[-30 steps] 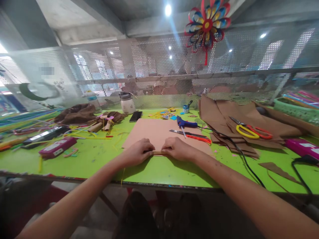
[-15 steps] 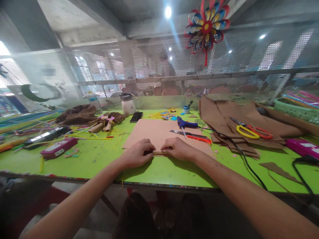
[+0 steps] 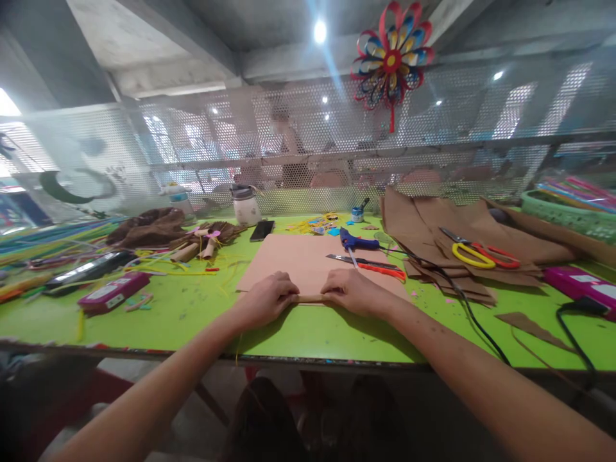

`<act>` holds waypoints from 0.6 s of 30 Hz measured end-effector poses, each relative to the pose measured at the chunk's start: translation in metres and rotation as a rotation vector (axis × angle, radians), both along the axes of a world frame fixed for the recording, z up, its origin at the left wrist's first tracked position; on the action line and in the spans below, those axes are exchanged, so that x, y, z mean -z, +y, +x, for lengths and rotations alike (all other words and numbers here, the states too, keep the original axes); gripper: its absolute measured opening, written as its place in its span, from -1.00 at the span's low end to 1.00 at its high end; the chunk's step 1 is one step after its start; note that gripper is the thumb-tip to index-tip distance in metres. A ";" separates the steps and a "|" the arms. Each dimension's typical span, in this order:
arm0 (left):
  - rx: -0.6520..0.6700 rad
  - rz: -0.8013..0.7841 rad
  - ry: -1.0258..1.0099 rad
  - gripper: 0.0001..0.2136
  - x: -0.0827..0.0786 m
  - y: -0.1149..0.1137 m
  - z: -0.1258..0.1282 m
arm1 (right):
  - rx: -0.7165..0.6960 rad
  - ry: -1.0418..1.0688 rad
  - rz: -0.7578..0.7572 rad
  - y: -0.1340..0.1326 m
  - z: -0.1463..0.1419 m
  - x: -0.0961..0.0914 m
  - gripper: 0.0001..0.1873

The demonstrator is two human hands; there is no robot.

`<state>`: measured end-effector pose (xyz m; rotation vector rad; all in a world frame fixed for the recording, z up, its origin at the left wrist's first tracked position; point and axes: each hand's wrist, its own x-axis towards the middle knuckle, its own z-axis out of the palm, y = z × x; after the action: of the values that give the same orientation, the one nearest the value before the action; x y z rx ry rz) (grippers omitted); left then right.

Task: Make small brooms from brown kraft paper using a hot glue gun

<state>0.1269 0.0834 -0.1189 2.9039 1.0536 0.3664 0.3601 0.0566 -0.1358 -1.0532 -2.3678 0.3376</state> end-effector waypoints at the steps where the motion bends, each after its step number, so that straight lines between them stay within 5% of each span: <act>1: 0.004 0.005 -0.005 -0.78 0.000 -0.001 0.000 | 0.009 0.007 -0.004 -0.001 0.002 0.000 -0.74; 18: 0.003 -0.047 -0.046 -0.79 0.001 0.001 -0.002 | 0.178 0.060 -0.223 0.001 0.000 -0.006 -0.77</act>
<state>0.1248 0.0843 -0.1199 2.8414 1.0375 0.4012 0.3601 0.0578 -0.1301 -1.3265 -2.1999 0.5685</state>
